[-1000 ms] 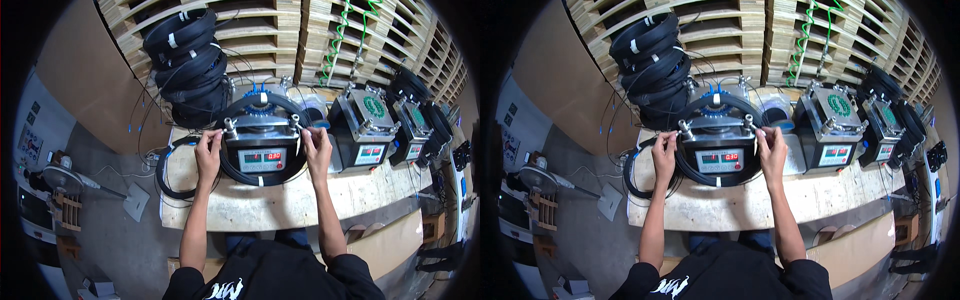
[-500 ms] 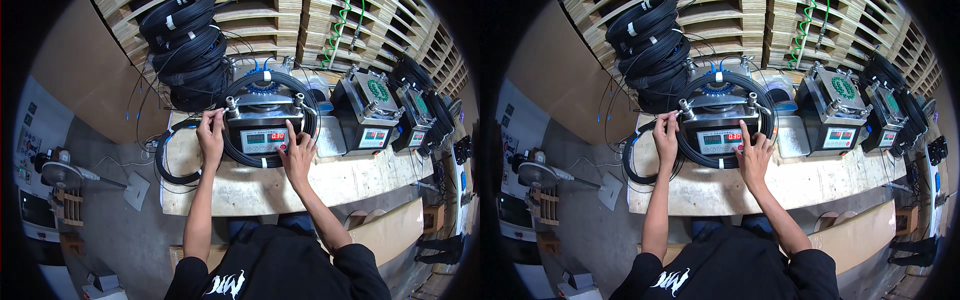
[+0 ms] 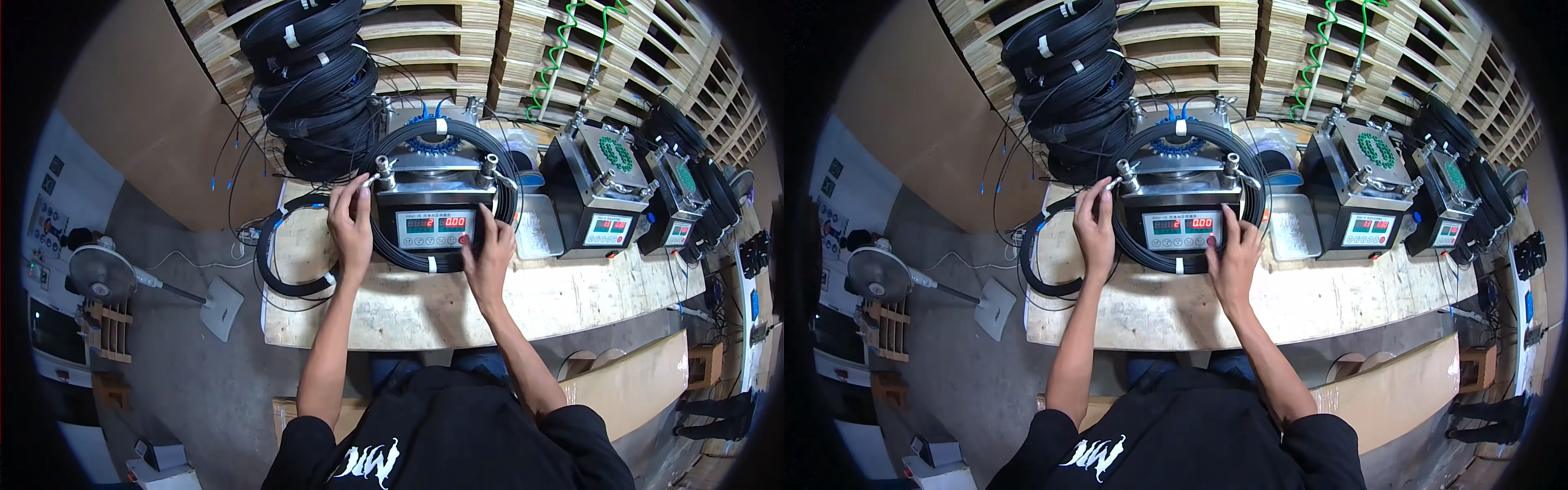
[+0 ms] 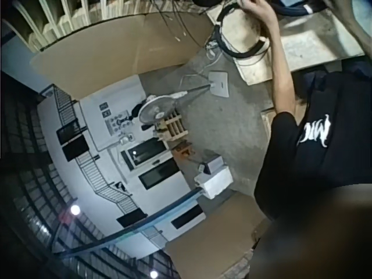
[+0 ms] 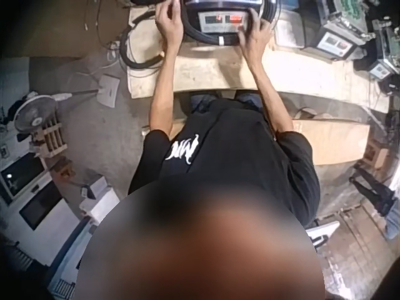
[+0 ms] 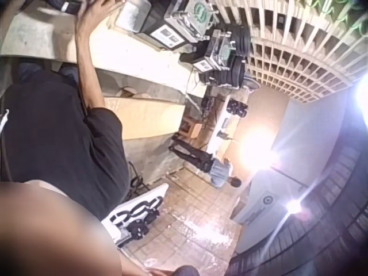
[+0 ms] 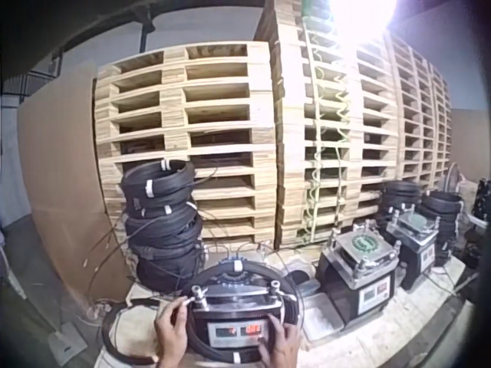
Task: Operator loads wire component into heat/processing chamber, secures top cover, and aligns finished rolled coils onto test jigs.
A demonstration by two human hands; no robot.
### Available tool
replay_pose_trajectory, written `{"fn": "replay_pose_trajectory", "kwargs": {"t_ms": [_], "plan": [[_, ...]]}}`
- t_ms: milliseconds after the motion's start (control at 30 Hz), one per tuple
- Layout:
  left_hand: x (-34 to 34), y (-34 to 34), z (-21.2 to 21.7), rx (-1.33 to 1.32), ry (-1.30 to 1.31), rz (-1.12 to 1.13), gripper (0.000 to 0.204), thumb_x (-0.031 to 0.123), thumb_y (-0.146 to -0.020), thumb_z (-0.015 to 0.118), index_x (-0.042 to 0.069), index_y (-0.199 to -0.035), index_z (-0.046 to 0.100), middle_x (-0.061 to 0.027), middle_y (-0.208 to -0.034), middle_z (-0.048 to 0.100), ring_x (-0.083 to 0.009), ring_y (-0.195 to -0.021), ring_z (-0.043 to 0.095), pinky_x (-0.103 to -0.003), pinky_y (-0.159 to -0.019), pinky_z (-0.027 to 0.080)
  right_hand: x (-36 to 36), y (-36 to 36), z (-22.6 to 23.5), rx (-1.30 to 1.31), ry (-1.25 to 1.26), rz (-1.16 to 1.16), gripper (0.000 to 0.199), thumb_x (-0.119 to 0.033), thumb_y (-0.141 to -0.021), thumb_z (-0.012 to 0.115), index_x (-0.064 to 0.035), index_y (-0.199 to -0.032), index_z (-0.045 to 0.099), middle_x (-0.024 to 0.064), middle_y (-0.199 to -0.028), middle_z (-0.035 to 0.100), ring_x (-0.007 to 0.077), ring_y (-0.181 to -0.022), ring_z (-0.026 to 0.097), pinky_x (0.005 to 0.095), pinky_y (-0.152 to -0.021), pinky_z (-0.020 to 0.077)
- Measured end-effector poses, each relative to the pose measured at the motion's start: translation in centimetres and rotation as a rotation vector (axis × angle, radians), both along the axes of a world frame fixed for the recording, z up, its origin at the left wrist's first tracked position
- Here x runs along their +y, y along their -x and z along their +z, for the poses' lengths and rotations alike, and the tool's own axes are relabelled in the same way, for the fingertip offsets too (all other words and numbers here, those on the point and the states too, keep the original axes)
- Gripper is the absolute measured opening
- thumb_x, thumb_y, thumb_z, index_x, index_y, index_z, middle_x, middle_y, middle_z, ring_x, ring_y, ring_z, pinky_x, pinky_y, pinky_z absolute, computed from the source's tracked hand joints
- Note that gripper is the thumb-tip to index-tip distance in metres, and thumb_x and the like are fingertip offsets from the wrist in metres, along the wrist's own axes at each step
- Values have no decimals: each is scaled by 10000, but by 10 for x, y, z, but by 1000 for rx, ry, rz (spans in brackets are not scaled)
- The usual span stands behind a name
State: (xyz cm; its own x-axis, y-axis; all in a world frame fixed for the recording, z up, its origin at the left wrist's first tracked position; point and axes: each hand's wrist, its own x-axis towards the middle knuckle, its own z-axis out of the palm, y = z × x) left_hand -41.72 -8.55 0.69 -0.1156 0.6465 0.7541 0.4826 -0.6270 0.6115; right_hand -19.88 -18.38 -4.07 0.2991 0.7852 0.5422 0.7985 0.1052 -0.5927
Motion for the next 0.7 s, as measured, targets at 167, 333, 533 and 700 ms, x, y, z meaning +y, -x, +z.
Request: {"fn": "replay_pose_trajectory", "kwargs": {"t_ms": [167, 333, 533, 700], "plan": [[-50, -5, -34, -284, 249, -78, 443, 167, -1063, 464, 5, -1474, 425, -188, -1374, 512, -242, -1241, 521, -342, -1053, 407, -22, -17, 1, 405, -186, 19, 460, 47, -914, 531, 21, -1372, 490, 163, -1211, 537, 252, -1054, 537, 373, -955, 444], [-46, -1, -28, -315, 246, -225, 524, 256, -1099, 346, -8, -1548, 283, -206, -1526, 410, -277, -1417, 394, -387, -1183, 278, -2, -33, 16, 534, -199, 97, 446, -94, -1043, 444, 21, -1473, 411, 227, -1365, 560, 286, -1241, 561, 367, -1069, 408], [0, 6, 17, -180, 275, -409, 628, 435, -1097, 200, 19, -1564, 256, -172, -1550, 404, -267, -1454, 342, -387, -1221, 169, 36, -41, 57, 587, -185, 159, 453, -226, -1086, 401, -6, -1480, 428, 218, -1360, 582, 277, -1235, 571, 336, -1033, 421], [29, 4, 65, 56, 306, -494, 656, 485, -1086, 188, 22, -1527, 335, -197, -1470, 512, -300, -1346, 497, -355, -1139, 316, 65, -50, 84, 375, -197, 235, 460, -296, -1086, 383, -33, -1450, 483, 233, -1295, 607, 307, -1118, 581, 367, -1003, 434]]}}
